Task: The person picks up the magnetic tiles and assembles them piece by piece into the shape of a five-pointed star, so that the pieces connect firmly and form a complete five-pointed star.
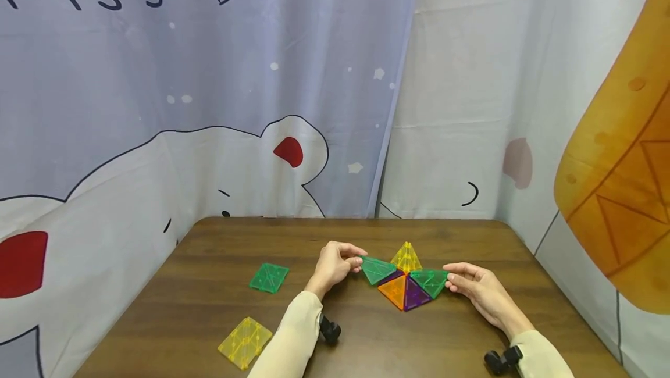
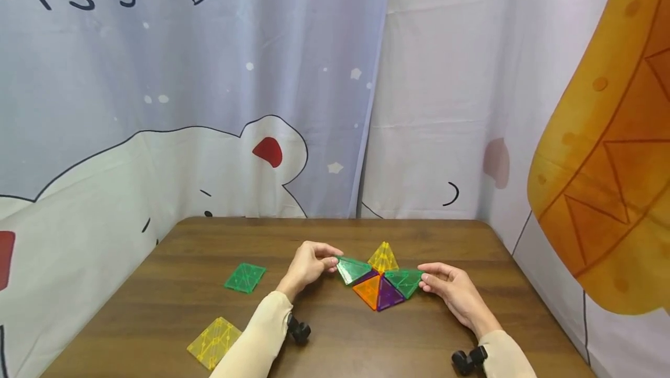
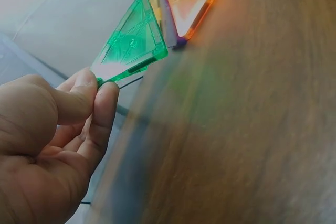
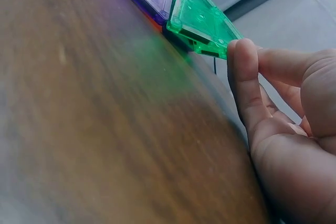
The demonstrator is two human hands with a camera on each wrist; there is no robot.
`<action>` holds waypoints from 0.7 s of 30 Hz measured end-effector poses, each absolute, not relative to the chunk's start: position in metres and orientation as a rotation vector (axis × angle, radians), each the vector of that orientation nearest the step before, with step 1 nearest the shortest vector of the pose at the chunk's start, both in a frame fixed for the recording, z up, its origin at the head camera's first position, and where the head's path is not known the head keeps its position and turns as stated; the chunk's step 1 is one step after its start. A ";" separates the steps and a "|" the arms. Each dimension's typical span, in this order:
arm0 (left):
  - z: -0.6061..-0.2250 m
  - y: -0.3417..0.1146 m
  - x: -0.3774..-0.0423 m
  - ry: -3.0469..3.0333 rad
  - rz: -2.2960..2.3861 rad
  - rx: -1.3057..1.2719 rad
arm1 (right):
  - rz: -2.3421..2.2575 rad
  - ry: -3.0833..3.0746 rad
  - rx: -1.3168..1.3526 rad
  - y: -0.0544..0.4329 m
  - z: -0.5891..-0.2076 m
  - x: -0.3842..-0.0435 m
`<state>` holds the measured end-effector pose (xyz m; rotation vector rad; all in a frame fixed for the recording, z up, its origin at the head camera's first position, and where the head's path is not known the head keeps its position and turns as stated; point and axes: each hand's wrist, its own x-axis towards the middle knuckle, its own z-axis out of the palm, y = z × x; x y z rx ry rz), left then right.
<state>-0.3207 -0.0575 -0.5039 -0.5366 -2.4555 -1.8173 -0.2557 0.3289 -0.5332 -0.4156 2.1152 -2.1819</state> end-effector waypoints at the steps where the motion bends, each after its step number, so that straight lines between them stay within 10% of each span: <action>1: -0.505 -0.056 -0.320 -2.462 -1.802 -0.543 | -2.176 2.109 -0.433 0.329 -0.534 -0.255; 21: -0.489 -0.050 -0.308 -2.562 -2.032 -0.318 | -2.183 2.078 -0.476 0.329 -0.532 -0.252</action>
